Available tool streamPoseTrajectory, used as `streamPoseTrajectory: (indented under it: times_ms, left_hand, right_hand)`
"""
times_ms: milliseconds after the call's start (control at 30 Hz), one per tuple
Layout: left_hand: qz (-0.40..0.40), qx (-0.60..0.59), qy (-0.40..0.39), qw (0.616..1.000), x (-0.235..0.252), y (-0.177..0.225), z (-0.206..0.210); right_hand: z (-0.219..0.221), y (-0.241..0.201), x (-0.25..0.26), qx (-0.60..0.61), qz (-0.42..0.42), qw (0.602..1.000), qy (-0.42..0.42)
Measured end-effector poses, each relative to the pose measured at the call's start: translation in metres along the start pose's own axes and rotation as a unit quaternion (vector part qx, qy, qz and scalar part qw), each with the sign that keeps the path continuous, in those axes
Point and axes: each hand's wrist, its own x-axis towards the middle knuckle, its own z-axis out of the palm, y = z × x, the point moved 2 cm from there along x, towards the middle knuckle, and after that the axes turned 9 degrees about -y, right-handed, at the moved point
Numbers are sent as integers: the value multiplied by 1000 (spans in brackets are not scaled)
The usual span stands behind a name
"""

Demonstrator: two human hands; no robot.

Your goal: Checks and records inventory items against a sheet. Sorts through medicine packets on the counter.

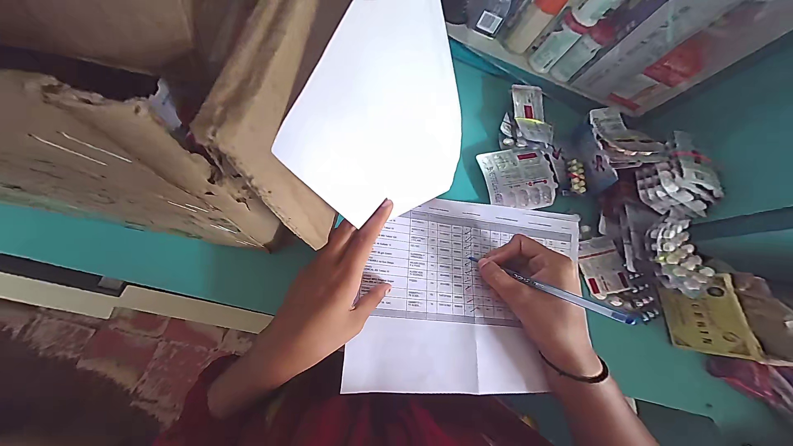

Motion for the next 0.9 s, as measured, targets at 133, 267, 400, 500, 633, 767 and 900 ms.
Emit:
streamPoseTrajectory:
  times_ms: [133, 267, 400, 500, 633, 767, 900]
  left_hand:
    - [3, 8, 0, 1000, 0, 1, -1]
    - [3, 5, 2, 1000, 1, 1, -1]
    - [-2, -9, -4, 1000, 0, 0, 1]
    - [-5, -3, -1, 1000, -2, -2, 2]
    - [-4, 2, 19, 1000, -1, -4, 5]
    - [8, 14, 33, 999, -1, -6, 7]
    - [15, 21, 42, 999, -1, -6, 7]
  right_hand:
    - [0, 0, 0, -1, 5, 1000, 0]
    - [0, -1, 1, 4, 11, 1000, -3]
    - [-1, 0, 0, 0, 3, 1000, -2]
    - [0, 1, 0, 10, 4, 1000, -8]
    - [0, 2, 2, 27, 7, 1000, -10]
    - [1, 4, 4, 35, 10, 999, -11]
    - [1, 4, 4, 36, 8, 999, -19]
